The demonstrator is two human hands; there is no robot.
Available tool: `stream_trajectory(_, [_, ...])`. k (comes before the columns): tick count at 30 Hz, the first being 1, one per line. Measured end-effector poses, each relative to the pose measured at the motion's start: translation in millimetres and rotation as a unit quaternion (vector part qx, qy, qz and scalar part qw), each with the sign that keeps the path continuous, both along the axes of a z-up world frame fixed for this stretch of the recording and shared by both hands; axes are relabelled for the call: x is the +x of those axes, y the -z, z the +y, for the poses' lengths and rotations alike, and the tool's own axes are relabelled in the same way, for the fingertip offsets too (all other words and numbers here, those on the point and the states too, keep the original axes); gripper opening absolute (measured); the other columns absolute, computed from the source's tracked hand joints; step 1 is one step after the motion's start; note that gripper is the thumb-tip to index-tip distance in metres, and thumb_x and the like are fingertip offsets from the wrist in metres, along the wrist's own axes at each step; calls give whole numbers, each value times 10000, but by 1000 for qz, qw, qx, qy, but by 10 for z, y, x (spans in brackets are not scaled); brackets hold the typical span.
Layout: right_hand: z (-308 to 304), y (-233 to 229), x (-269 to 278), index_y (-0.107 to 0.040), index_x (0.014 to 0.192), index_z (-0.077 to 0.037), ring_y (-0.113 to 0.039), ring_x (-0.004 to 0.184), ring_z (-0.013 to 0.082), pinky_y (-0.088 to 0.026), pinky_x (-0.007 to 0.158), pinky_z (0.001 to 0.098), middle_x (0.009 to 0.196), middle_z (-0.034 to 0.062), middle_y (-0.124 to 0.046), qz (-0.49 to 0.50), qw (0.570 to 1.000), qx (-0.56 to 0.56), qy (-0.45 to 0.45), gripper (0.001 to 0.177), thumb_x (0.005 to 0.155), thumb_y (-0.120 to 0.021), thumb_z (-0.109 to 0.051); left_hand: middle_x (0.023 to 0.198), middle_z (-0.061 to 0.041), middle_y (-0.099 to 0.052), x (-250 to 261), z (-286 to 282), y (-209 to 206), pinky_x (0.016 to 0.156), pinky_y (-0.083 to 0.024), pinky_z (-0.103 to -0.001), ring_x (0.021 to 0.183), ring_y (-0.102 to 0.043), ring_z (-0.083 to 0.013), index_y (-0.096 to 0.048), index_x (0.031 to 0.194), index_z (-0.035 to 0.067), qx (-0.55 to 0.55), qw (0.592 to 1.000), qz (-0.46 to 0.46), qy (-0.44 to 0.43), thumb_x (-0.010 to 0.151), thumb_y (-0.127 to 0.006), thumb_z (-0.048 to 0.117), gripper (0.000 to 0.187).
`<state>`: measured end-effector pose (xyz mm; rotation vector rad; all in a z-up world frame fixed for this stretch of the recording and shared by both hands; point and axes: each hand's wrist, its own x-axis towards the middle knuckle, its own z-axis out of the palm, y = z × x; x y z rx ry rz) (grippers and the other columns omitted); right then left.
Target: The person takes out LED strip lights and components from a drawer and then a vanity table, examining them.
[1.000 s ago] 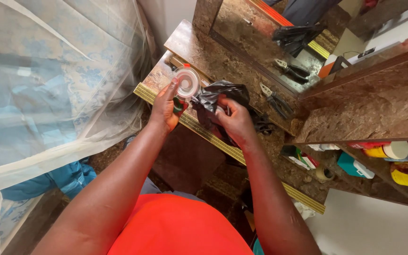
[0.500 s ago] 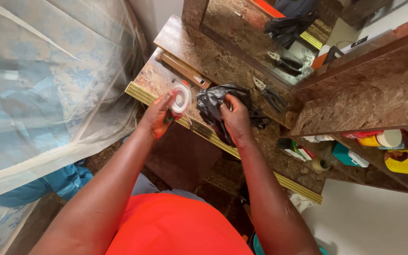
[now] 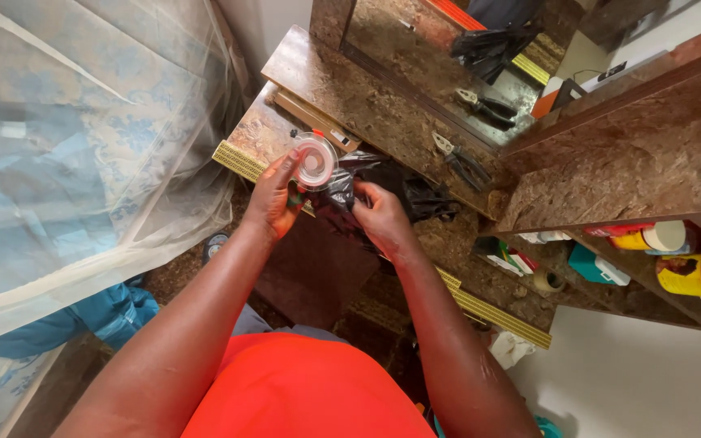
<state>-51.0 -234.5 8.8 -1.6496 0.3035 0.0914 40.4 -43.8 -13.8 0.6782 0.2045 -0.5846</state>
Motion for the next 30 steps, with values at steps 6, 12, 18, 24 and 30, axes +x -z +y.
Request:
stream_trajectory(6, [-126, -125, -96, -650, 1298, 24, -678, 1022, 127, -551, 927, 286, 1164, 70, -717, 36, 989, 135, 43, 355, 946, -633, -13, 882, 49, -678, 10, 35, 133, 661, -449, -261, 713, -540, -72, -729, 1137, 118, 31, 999, 22, -15, 927, -775, 384, 343])
stream_trajectory(12, [-267, -100, -140, -664, 1279, 13, -696, 977, 204, -583, 864, 365, 1153, 136, -721, 78, 961, 207, 168, 328, 954, -645, -33, 963, 28, -721, 7, 48, 34, 744, -544, -308, 810, -644, -100, -715, 1157, 127, 53, 996, 52, -44, 885, -773, 389, 382])
stream_trajectory(18, [-561, 300, -159, -671, 1226, -19, -705, 1045, 237, -608, 887, 399, 1182, 133, -721, 2, 878, 380, 290, 263, 973, -601, -44, 962, 37, -722, 39, 103, 69, 748, -544, -316, 816, -648, -95, -700, 1166, 136, 64, 993, 59, -77, 886, -758, 378, 375])
stream_trajectory(24, [-856, 304, -182, -678, 1250, -35, -691, 1042, 240, -579, 802, 399, 1188, 104, -725, -53, 837, 449, 308, 283, 983, -628, -113, 909, 44, -709, 217, 17, 598, 693, -461, -240, 744, -572, -53, -719, 1147, 90, 118, 987, -3, -107, 934, -750, 305, 304])
stream_trajectory(30, [-901, -97, -288, -663, 1294, -24, -693, 1082, 214, -571, 839, 363, 1217, 94, -724, -68, 839, 426, 332, 307, 997, -627, -94, 838, 23, -690, 540, -162, 611, 617, -407, -215, 665, -522, -64, -748, 1126, 63, 184, 978, -52, -86, 930, -780, 273, 288])
